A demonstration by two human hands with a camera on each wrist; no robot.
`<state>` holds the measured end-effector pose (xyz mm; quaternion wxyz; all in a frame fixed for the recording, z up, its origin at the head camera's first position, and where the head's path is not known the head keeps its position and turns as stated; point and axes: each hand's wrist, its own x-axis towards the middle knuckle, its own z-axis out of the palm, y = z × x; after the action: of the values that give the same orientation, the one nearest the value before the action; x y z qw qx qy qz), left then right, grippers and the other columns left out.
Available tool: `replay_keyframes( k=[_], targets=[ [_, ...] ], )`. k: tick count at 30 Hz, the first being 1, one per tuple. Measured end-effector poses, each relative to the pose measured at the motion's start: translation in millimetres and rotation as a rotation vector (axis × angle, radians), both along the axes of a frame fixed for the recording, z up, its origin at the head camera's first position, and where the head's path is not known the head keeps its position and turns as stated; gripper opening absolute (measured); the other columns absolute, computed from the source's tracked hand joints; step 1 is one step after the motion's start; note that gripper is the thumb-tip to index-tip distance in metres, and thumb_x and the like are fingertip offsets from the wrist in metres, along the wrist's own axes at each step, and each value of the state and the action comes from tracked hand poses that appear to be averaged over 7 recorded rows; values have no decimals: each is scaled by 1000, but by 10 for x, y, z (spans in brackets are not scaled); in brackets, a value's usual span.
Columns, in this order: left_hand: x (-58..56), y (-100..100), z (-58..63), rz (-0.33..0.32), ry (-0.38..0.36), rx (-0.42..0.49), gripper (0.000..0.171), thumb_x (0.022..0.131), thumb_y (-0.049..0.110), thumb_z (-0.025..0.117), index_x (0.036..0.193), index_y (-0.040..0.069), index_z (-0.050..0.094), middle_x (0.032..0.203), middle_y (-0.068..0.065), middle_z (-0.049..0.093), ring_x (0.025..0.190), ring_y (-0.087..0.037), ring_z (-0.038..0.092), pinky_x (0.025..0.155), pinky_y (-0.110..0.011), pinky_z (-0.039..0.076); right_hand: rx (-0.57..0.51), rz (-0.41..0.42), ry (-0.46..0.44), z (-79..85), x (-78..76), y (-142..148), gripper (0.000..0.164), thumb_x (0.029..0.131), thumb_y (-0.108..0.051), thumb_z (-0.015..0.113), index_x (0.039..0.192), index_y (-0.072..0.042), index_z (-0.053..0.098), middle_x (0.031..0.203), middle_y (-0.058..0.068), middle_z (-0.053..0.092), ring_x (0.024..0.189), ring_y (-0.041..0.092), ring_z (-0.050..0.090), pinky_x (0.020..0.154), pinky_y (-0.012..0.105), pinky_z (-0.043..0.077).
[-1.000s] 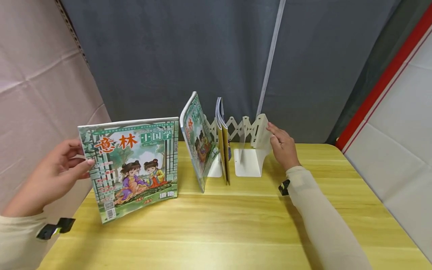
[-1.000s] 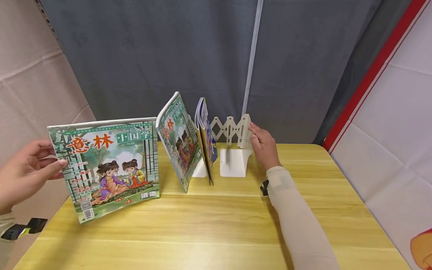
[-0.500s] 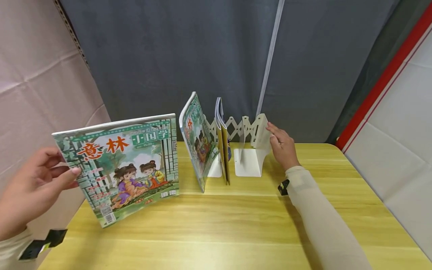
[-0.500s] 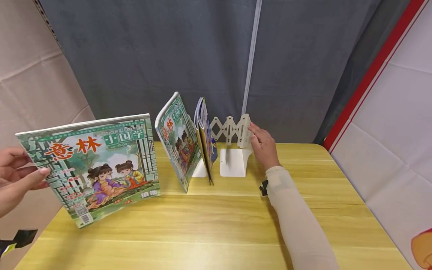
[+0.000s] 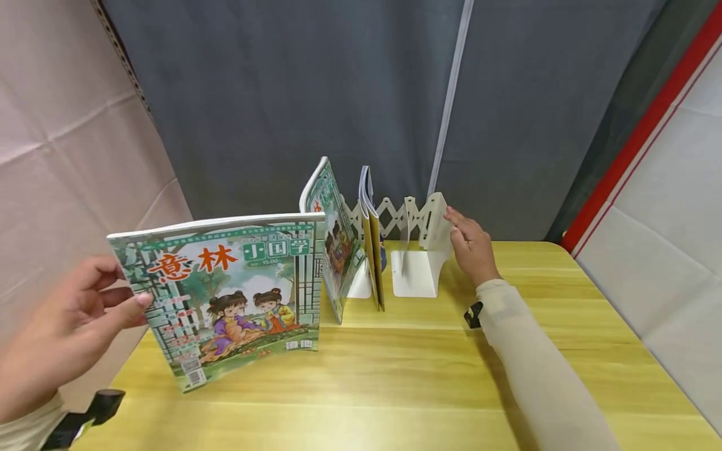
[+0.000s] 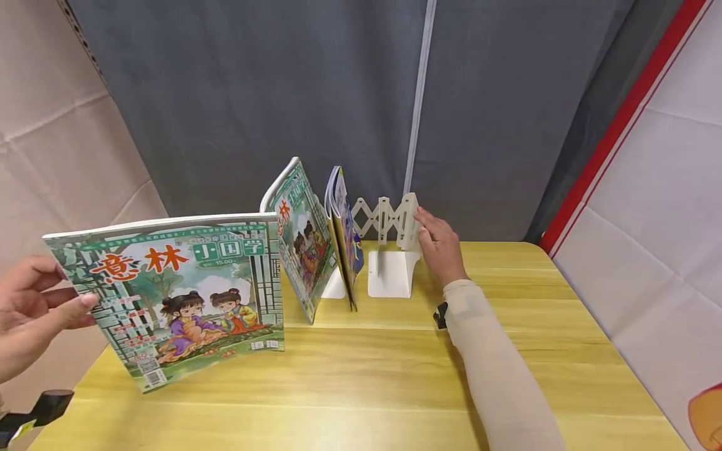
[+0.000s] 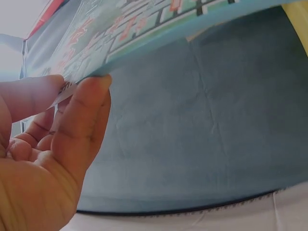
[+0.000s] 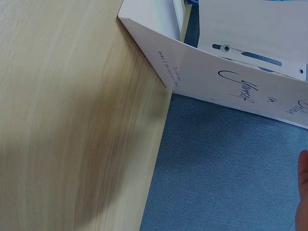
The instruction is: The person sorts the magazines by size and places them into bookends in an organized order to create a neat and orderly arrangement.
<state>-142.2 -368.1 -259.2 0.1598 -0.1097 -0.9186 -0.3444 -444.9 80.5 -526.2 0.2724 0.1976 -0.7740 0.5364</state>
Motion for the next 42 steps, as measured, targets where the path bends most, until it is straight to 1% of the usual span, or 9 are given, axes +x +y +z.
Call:
replay_keyframes(
  k=[7,9,13,19,23,29,34,39,42],
  targets=[
    [-88,218,-143,-203,-53,224,45,86,-30,48,123,-5,44,119,-8,61,96,-14,70,66,-30,58,-13,-4,22,-4,-13,-3,36,99,-12,47,128,-6,67,141,1,57,126,29,54,104,50,41],
    [-117,291,-180,-230,-61,243,43,86,-30,47,122,-6,44,117,-9,61,94,-16,70,64,-33,58,-10,-5,22,-10,-18,-1,36,99,-12,47,128,-6,67,141,1,57,125,29,55,104,50,41],
    [-173,440,-230,-222,-66,237,39,87,-28,49,119,-5,43,115,-9,59,89,-18,71,61,-35,58,-6,-4,18,-16,-23,1,37,99,-13,46,129,-7,67,141,0,57,126,28,55,104,49,40],
    [-240,705,-301,-102,-10,172,33,88,-23,53,113,-4,44,117,-4,59,85,-15,72,58,-34,58,-7,-6,6,-12,-11,0,37,100,-14,45,130,-7,66,143,-2,55,127,28,53,105,49,40],
    [-249,888,-369,35,28,113,30,88,-16,56,113,-1,48,114,0,61,83,-12,71,60,-33,58,-6,-2,10,-14,-5,-2,37,100,-13,46,130,-7,66,143,-1,55,127,29,53,105,50,40],
    [-321,1112,-449,186,65,24,26,89,-6,59,113,4,53,112,-5,62,81,-13,71,56,-28,56,-9,1,17,-20,-7,-4,37,100,-13,45,130,-6,66,142,0,56,127,30,54,104,50,40],
    [-406,1304,-498,262,74,-11,23,90,0,58,112,7,54,113,-9,65,79,-21,71,48,-29,49,-6,5,4,-19,-10,-2,38,101,-16,44,130,-5,66,143,-2,55,127,28,53,105,50,40],
    [-533,1465,-573,322,112,24,21,88,-1,57,107,7,54,109,-7,65,77,-23,71,48,-31,49,0,-1,-5,-22,-11,7,38,101,-17,44,131,-7,66,143,-3,54,128,27,53,105,50,40],
    [-528,1427,-576,294,142,17,20,87,-1,58,105,7,55,107,-6,65,78,-21,70,51,-32,51,-16,-44,-13,-23,250,-18,38,101,-16,44,130,-6,66,143,0,55,127,29,53,105,50,40]
  ],
)
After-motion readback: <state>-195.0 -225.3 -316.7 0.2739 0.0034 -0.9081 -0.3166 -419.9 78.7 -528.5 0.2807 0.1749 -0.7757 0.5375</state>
